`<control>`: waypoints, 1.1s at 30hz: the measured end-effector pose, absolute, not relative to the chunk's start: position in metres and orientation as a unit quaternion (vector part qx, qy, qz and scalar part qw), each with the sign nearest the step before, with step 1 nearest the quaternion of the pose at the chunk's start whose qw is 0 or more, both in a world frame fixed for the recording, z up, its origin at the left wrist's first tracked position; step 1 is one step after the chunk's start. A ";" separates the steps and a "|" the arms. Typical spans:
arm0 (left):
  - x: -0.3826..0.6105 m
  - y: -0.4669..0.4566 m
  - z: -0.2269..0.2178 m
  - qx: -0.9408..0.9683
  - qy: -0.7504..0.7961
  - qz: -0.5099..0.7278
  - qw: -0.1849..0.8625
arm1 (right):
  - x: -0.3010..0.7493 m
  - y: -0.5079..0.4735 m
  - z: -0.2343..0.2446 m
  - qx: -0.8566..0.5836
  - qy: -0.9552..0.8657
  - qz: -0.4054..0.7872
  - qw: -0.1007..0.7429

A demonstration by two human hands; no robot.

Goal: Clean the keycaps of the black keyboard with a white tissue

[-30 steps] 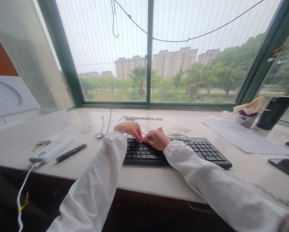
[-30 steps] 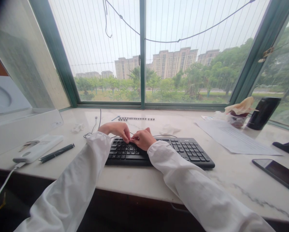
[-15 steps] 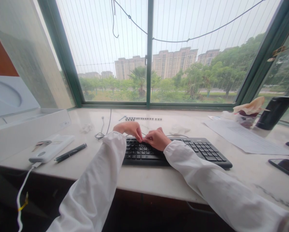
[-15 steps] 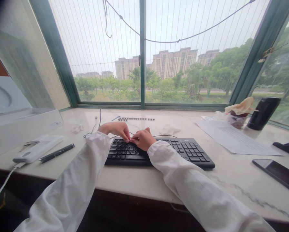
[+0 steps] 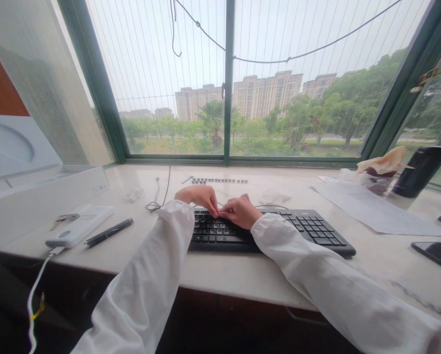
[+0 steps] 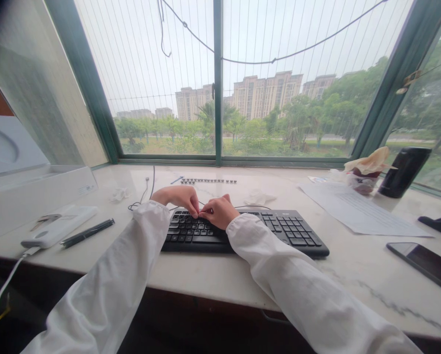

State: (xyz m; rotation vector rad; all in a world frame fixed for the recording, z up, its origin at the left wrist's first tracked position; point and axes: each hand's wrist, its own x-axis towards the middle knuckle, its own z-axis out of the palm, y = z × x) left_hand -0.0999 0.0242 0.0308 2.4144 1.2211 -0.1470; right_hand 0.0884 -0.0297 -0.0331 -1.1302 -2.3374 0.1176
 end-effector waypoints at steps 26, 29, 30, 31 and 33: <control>-0.093 0.022 0.029 0.871 0.454 -0.071 0.177 | 0.082 -0.031 -0.029 -0.501 -0.803 0.199 0.253; -0.091 0.020 0.031 0.873 0.451 -0.070 0.171 | 0.083 -0.032 -0.029 -0.496 -0.805 0.204 0.254; -0.091 0.019 0.031 0.875 0.449 -0.070 0.169 | 0.083 -0.032 -0.029 -0.494 -0.806 0.204 0.256; -0.091 0.019 0.031 0.876 0.447 -0.070 0.168 | 0.084 -0.032 -0.029 -0.491 -0.806 0.205 0.258; -0.092 0.020 0.031 0.878 0.443 -0.069 0.167 | 0.084 -0.032 -0.029 -0.484 -0.808 0.207 0.264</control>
